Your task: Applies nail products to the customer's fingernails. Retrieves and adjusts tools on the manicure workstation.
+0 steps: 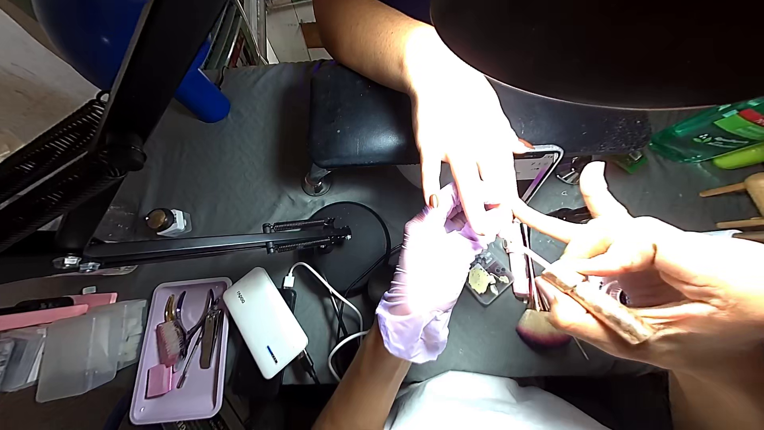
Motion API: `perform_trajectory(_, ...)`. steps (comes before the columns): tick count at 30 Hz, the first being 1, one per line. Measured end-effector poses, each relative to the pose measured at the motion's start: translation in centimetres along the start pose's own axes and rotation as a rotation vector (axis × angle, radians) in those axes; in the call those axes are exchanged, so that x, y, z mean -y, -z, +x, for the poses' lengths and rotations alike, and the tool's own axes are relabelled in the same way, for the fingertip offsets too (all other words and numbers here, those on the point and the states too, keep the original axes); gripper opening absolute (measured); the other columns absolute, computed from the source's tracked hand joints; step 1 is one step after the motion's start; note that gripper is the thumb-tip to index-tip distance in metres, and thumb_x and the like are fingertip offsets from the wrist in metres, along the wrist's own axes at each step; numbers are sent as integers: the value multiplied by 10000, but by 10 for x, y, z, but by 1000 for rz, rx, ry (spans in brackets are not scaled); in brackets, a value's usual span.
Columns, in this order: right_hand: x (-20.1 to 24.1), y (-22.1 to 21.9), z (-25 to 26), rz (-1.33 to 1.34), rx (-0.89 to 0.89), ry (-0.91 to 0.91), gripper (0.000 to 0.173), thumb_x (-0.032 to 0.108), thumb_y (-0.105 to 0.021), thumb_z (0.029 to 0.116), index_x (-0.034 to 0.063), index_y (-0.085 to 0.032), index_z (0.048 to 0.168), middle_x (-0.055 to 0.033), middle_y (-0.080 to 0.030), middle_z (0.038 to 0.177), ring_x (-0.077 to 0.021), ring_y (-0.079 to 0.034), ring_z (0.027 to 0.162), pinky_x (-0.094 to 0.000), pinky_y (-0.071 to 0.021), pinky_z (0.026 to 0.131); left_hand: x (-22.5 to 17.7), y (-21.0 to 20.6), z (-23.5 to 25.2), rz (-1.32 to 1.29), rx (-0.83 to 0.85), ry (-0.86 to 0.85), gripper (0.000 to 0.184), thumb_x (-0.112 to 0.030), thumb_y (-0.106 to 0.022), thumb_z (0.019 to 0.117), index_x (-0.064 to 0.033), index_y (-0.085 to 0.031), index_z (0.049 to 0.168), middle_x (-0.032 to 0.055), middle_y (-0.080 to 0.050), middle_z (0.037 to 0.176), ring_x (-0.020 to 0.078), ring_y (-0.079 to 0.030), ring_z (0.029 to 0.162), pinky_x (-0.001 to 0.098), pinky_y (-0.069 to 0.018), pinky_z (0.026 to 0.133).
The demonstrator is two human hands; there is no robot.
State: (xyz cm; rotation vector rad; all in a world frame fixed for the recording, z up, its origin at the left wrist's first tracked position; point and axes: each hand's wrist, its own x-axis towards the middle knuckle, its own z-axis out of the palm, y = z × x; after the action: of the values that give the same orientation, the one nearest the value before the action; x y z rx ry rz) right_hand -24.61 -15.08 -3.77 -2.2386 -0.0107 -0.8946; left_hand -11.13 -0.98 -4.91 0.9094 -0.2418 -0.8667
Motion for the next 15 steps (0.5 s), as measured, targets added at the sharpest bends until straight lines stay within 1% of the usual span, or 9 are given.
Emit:
perform_trajectory(1,-1,2,-1,15,-8,-14,152,207,-746,856,140,-611,846,59,-679,781,-82,-713,813,-598,-477,1126,0,-1,0,-21,-1,3,343,150,-540,930,-71,-614,1182,31,-675,977,72,-661,871,211,-561,802)
perform_trajectory(3,-1,2,-1,8,-54,-39,137,214,-761,833,155,-640,858,72,-681,806,-94,-714,826,-580,-523,1080,1,-4,0,-48,-10,6,347,146,-541,932,-63,-618,1198,36,-683,979,73,-666,867,209,-564,795)
perform_trajectory(4,-1,2,-1,-5,-72,-42,134,208,-764,825,151,-646,856,63,-695,823,-113,-725,841,-576,-543,1061,1,-6,0,-49,-18,8,338,144,-543,933,-63,-617,1189,31,-680,966,66,-662,854,201,-562,782)
perform_trajectory(6,-1,2,-1,-36,-82,-38,153,207,-767,833,145,-629,853,49,-707,823,-135,-737,848,-572,-554,1050,1,-9,0,-27,-29,4,324,147,-550,927,-59,-618,1167,26,-683,938,55,-660,832,190,-560,768)
perform_trajectory(7,-1,2,-2,-54,-81,-40,153,211,-763,837,146,-625,852,50,-704,813,-130,-736,839,-565,-554,1049,1,-10,1,-11,-27,-2,309,139,-554,931,-63,-620,1156,19,-676,920,44,-651,816,178,-554,753)
perform_trajectory(9,-2,2,-3,-65,-76,-38,154,200,-762,837,142,-620,850,46,-706,809,-133,-738,842,-575,-539,1069,1,-11,1,18,-22,-11,319,127,-561,931,-73,-624,1172,8,-674,908,28,-641,799,160,-542,730)
perform_trajectory(15,-2,5,-2,-73,-62,-54,165,202,-769,831,159,-609,829,66,-686,795,-108,-722,825,-550,-547,1059,2,-11,-1,-2,8,-5,318,108,-549,946,-94,-619,1180,2,-673,945,36,-648,842,169,-545,760)
